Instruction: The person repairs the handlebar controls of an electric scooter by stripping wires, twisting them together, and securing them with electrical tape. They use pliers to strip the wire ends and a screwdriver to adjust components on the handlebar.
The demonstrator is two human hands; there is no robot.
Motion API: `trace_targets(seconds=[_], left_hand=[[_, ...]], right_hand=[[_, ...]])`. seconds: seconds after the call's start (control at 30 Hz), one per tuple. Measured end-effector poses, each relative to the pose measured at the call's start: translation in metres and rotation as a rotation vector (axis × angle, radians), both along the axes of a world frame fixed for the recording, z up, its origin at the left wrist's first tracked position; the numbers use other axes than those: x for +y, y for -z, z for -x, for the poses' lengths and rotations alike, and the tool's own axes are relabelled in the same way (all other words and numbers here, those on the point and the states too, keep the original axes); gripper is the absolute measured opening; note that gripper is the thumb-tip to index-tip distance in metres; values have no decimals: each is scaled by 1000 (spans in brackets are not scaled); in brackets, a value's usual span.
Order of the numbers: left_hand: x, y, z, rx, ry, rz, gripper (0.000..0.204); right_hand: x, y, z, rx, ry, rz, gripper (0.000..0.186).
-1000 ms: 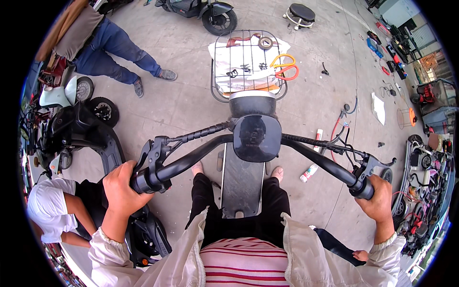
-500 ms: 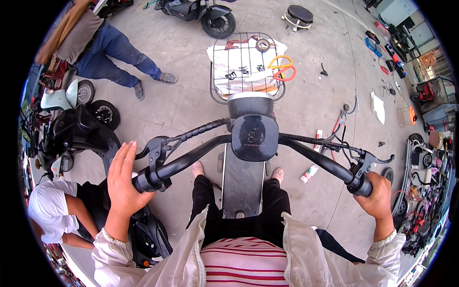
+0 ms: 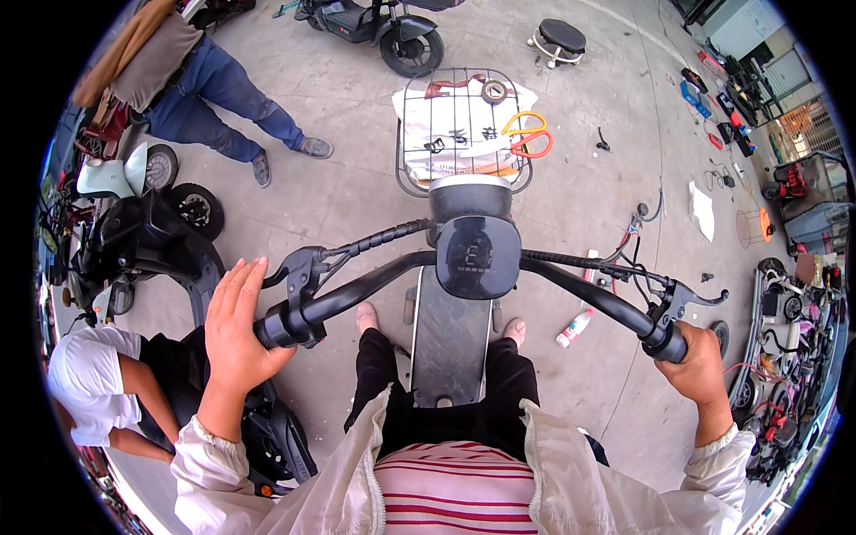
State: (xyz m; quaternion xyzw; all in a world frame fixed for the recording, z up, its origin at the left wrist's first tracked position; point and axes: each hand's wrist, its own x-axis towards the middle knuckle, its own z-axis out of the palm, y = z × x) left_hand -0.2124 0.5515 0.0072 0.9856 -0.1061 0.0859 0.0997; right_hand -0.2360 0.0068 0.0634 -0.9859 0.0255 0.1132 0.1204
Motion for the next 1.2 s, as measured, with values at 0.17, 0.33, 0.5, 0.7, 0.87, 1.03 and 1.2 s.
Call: trace_targets(seconds=[0.17, 0.33, 0.5, 0.7, 0.87, 1.03, 1.2], left_hand=[[1, -1, 2, 13, -13, 1, 87], [1, -1, 3, 10, -16, 8, 88], [0, -2, 4, 17, -14, 13, 90], [0, -1, 7, 28, -24, 26, 91], [3, 1, 6, 42, -20, 49, 92], [4, 1, 8, 115, -41, 86, 90], [5, 4, 7, 118, -28, 112, 88]], right_hand=[[4, 19, 17, -326, -17, 240, 24], [1, 44, 27, -629, -50, 403, 29], [0, 46, 28, -694, -80, 413, 30], [1, 45, 27, -703, -69, 395, 28], [7, 26, 22, -481, -25, 281, 23], [1, -11, 0, 4, -22, -52, 24], [-7, -14, -5, 137, -14, -123, 23]])
